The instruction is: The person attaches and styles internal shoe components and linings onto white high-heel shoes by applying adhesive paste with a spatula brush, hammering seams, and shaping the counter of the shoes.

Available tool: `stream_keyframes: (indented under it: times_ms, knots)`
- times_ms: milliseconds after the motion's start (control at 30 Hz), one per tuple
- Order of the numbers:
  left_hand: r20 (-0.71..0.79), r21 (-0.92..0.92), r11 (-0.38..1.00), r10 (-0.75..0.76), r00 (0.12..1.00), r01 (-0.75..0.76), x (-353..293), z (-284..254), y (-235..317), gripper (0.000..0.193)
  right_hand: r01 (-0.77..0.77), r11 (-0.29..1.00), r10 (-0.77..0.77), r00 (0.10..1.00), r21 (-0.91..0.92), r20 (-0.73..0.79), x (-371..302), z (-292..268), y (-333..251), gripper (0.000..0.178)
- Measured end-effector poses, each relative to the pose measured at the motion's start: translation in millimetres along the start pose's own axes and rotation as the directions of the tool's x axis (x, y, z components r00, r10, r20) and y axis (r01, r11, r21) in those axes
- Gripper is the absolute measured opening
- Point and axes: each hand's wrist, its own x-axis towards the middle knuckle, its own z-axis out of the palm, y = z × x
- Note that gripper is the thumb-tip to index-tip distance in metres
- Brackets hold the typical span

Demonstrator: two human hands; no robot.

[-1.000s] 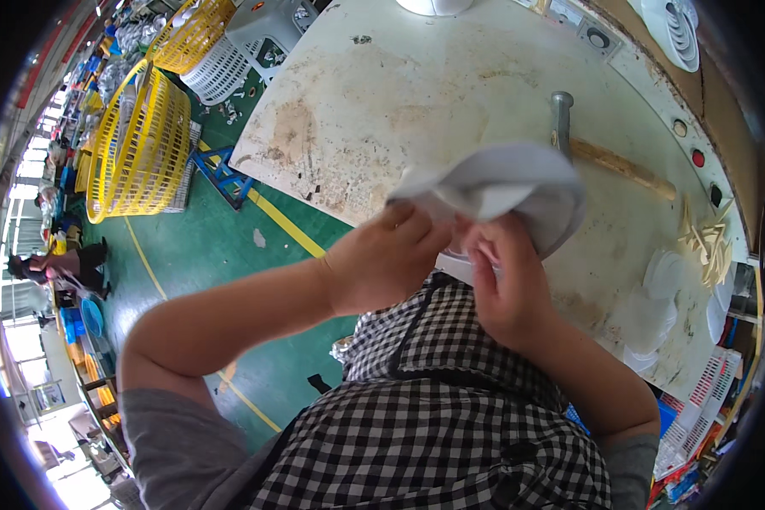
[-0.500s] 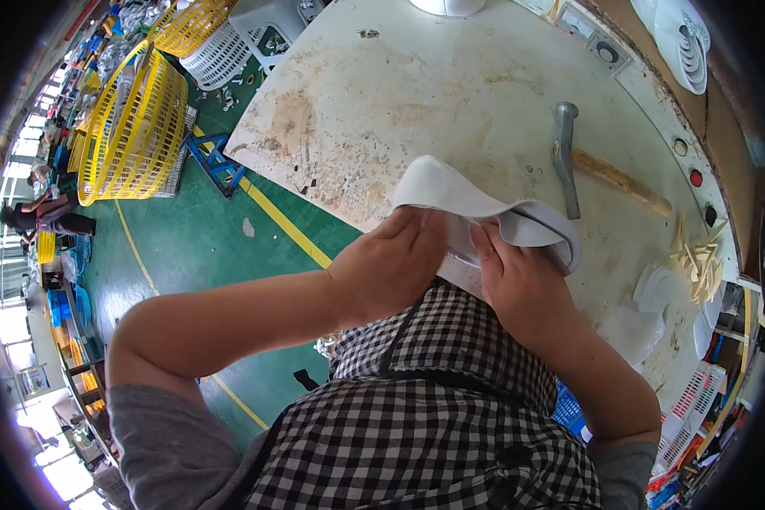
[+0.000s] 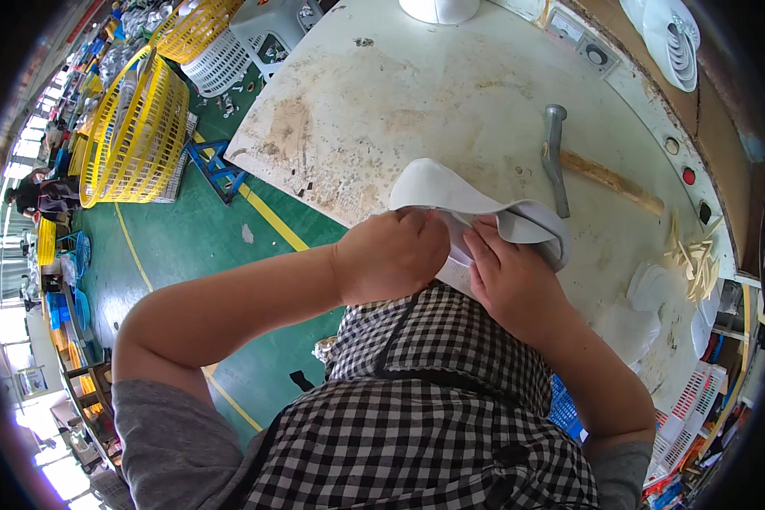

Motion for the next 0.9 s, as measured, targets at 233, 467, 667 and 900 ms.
stream_keyframes:
  times_ms: [233,467,667,900]
  knots:
    - [-0.059,-0.143,0.948,-0.294,0.954,0.284,6.5,3.6,9.5,0.029,-0.116,0.989,0.118,0.993,0.088,-0.019,3.1,5.2,-2.6,0.034]
    - [0.010,-0.307,0.877,-0.384,0.923,0.368,12.6,9.9,10.8,0.033,-0.134,0.966,0.176,0.967,0.220,-0.184,7.3,9.4,0.3,0.018]
    - [0.084,-0.368,0.839,-0.400,0.913,0.401,14.4,7.8,8.1,0.037,-0.185,0.943,0.246,0.947,0.277,-0.206,13.9,12.4,-1.1,0.013]
    - [0.147,-0.245,0.828,-0.482,0.864,0.504,22.9,10.6,19.6,0.039,-0.203,0.945,0.273,0.921,0.255,-0.279,19.6,17.0,3.0,0.013]
